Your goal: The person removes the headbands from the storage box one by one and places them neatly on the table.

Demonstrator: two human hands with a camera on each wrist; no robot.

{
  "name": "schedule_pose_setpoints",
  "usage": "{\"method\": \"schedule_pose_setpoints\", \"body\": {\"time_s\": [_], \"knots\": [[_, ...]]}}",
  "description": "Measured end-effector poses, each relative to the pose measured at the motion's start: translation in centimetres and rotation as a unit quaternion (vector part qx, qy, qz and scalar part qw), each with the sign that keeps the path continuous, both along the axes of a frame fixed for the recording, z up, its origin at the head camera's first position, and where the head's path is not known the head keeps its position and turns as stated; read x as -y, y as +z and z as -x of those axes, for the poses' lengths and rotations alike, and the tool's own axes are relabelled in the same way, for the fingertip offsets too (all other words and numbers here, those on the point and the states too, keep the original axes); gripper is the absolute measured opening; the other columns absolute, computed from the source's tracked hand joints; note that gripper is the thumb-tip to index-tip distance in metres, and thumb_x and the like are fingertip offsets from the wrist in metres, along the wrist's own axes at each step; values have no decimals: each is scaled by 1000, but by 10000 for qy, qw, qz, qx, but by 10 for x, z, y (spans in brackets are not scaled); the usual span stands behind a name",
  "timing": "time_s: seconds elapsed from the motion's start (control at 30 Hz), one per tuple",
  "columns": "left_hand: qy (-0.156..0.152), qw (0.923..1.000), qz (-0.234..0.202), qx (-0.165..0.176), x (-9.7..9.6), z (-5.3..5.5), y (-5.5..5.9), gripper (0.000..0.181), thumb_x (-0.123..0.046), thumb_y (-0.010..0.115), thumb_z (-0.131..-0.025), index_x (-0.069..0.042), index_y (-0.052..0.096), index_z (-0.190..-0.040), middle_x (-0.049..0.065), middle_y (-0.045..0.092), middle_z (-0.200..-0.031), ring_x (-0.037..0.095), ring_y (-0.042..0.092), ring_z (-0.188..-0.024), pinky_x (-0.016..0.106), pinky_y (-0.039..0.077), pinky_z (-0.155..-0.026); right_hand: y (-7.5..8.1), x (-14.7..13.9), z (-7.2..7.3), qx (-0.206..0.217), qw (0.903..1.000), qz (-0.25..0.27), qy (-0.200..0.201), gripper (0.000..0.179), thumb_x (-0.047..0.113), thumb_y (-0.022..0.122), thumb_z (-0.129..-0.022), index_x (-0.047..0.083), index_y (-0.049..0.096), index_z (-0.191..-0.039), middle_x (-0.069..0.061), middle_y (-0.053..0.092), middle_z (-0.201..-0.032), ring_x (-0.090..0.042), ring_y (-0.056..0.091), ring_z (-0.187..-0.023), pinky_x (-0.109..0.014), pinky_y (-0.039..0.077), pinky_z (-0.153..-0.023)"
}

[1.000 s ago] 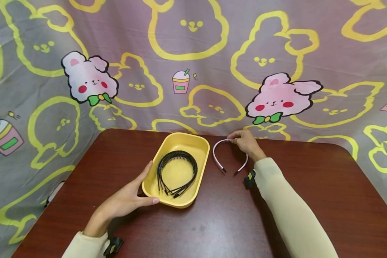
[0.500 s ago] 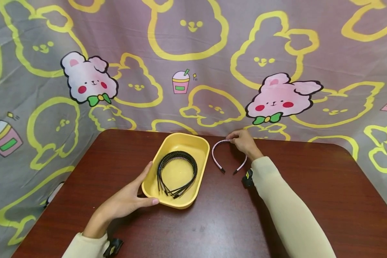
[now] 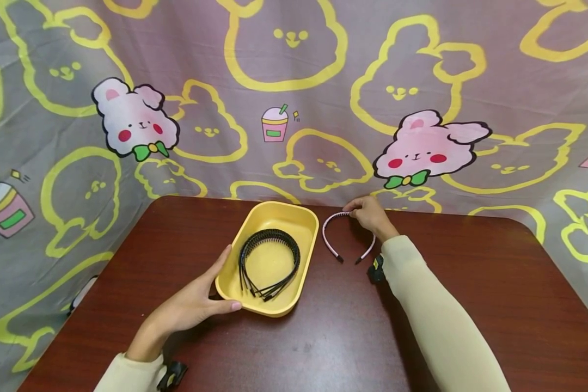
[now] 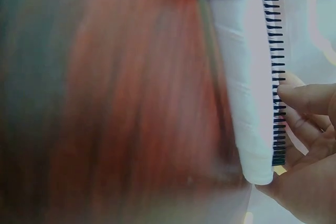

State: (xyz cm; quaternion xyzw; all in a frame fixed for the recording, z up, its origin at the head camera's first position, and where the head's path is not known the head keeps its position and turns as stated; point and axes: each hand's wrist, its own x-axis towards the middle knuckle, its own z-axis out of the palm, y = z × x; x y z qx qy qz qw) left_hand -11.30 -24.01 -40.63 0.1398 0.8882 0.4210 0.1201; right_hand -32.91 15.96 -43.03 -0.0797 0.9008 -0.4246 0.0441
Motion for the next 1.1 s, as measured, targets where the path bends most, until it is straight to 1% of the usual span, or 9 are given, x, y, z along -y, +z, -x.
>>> {"method": "schedule_pose_setpoints", "body": {"time_s": [0.07, 0.3, 0.33, 0.57, 0.73, 0.8, 1.0, 1.1], "knots": [[41, 10000, 3, 61, -1, 0, -1, 117, -45, 83, -89, -26, 1, -170, 12, 12, -177, 39, 19, -158, 64, 20, -123, 0, 0, 0, 26, 10000, 11, 10, 24, -7, 58, -95, -7, 78, -109, -23, 72, -119, -25, 54, -101, -28, 42, -83], [27, 10000, -41, 50, 0, 1, -1, 117, -43, 84, -89, -25, 2, -170, 13, 13, -176, 40, 20, -158, 66, 21, -123, 0, -1, 1, 44, 10000, 25, 32, 26, -8, 57, -93, -8, 78, -108, -23, 71, -119, -26, 51, -98, -30, 40, -80], [47, 9999, -37, 80, -1, 1, -1, 117, -44, 84, -88, -26, 2, -170, 12, 13, -177, 39, 20, -158, 65, 20, -123, 1, -1, 2, 34, 10000, 19, 37, 26, -8, 57, -93, -8, 78, -108, -23, 71, -119, -26, 51, -98, -30, 40, -80], [21, 10000, -61, 52, 0, 0, 0, 117, -44, 83, -89, -25, 2, -170, 13, 12, -177, 41, 20, -158, 66, 20, -123, 2, 0, 0, 40, 10000, 9, 50, 25, -9, 57, -93, -9, 77, -108, -24, 70, -122, -27, 51, -103, -29, 39, -83], [76, 9999, -58, 87, 0, 0, -1, 117, -43, 84, -88, -27, 2, -170, 11, 13, -177, 39, 20, -159, 65, 20, -123, 2, 2, 2, 105, 9999, 40, 54, 26, -9, 56, -94, -9, 77, -109, -24, 70, -122, -26, 51, -102, -29, 40, -82], [75, 9999, -51, 44, 0, -1, -1, 117, -43, 84, -89, -26, 2, -170, 12, 13, -177, 40, 20, -159, 65, 20, -123, 2, 3, 2, 108, 9999, 50, 73, 26, -9, 56, -94, -9, 77, -110, -24, 70, -121, -27, 53, -103, -30, 42, -83], [47, 10000, -60, 46, 0, -1, -2, 116, -44, 83, -89, -25, 2, -171, 14, 13, -176, 41, 20, -158, 65, 20, -123, 3, 0, -1, -140, 9996, -145, 220, 25, -8, 60, -93, -10, 76, -113, -27, 73, -121, -31, 61, -113, -34, 47, -92], [76, 9999, -75, 94, 0, 0, -2, 117, -44, 84, -88, -27, 2, -170, 12, 13, -177, 38, 20, -158, 64, 20, -124, 5, -3, -4, -246, 9991, -176, 291, 26, -7, 61, -93, -10, 75, -115, -27, 72, -122, -33, 61, -113, -35, 47, -92]]}}
